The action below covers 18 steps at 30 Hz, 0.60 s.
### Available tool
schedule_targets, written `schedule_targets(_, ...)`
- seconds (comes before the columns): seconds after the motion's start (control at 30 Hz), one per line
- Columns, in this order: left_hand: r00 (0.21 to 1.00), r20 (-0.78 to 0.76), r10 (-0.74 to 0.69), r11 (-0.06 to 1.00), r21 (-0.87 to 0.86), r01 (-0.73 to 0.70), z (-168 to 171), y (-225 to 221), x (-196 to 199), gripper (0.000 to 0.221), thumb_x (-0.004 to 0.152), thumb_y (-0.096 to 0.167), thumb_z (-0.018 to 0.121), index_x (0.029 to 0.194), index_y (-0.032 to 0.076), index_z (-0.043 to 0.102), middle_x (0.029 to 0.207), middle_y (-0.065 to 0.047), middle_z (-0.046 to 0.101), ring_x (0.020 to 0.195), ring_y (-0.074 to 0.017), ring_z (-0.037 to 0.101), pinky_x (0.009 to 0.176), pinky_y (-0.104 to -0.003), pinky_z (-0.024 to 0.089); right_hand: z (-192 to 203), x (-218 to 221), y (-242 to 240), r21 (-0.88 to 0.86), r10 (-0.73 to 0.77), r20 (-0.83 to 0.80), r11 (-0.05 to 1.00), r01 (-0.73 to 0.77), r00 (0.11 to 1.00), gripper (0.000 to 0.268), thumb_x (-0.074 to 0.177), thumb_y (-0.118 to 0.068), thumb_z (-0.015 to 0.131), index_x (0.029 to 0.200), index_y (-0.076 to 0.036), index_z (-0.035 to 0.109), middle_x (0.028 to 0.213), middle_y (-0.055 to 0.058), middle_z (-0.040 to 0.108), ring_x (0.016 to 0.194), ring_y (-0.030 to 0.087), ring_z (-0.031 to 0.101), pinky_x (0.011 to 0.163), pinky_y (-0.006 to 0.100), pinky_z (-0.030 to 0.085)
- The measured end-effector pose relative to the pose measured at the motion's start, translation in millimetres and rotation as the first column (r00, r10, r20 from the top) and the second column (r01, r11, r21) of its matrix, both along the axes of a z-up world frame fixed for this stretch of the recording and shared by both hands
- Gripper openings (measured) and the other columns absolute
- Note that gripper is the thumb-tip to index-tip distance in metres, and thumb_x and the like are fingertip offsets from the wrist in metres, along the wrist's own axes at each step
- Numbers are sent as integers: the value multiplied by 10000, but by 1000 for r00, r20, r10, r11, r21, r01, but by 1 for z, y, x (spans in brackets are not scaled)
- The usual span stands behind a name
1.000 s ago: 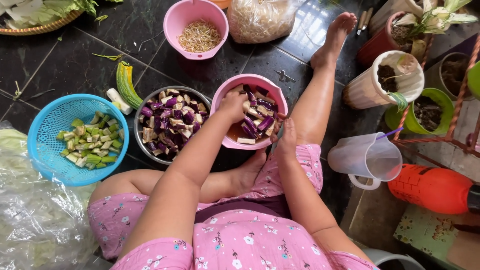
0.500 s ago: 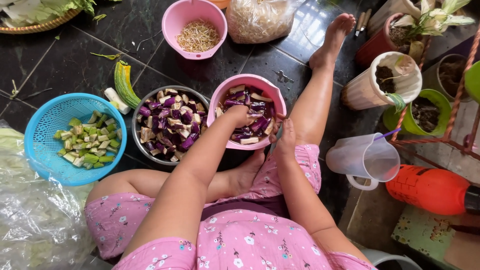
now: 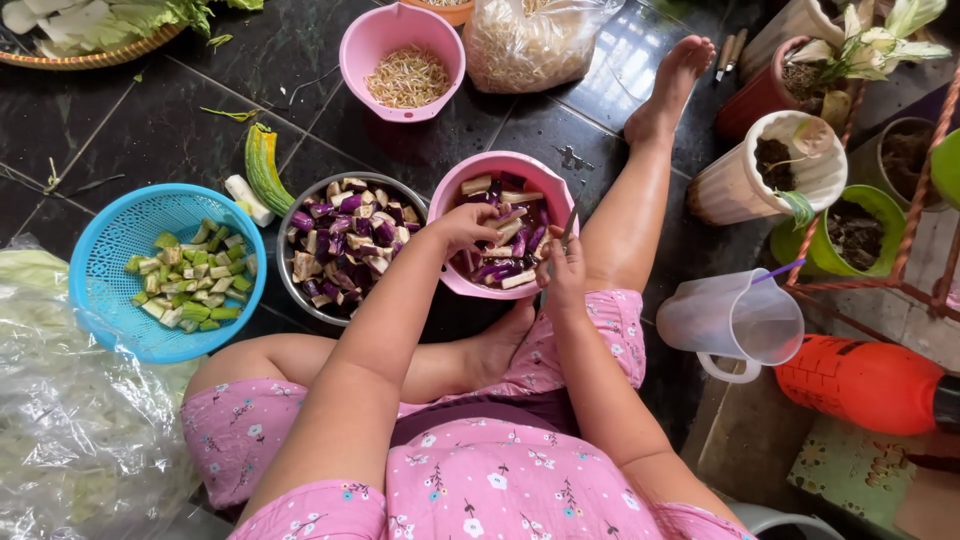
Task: Breaking eggplants into smaller pieces by hand and sorting them into bowls for food preparation.
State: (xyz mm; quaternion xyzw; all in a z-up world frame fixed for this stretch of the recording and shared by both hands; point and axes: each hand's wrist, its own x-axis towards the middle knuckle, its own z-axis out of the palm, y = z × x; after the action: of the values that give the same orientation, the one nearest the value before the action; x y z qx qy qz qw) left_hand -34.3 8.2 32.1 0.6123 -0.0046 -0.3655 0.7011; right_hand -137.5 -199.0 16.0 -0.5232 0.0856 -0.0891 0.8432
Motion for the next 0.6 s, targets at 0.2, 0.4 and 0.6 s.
schedule_targets(0.2,918,380,-113,893,445,-75,-62,-12,3,406,552,248,916,935,199,788,937,-38,770,896,-220,745,790,-330,589,4,-2,-1,-16,22,-24,1000,-22,999,227,1079,-208,524,1273,-95,556,759,77,525,371,87,435,338,221,400)
schedule_targets(0.4,968,247,-36,969,244,-26,-55,-12,8,329,651,122,820,976,125,772,639,-70,684,504,-140,660,392,-237,538,-11,2,2,-75,-3,-28,997,1,1000,242,1048,-160,586,1281,-106,551,780,72,568,354,91,436,327,218,399)
schedule_targets(0.6,959,250,-131,963,261,64,-86,-35,2,364,638,147,831,993,99,770,708,-126,695,552,-182,665,393,-274,511,27,8,19,-690,-112,-235,719,-85,966,725,884,-104,708,1518,-274,402,949,-10,764,857,169,719,842,332,542)
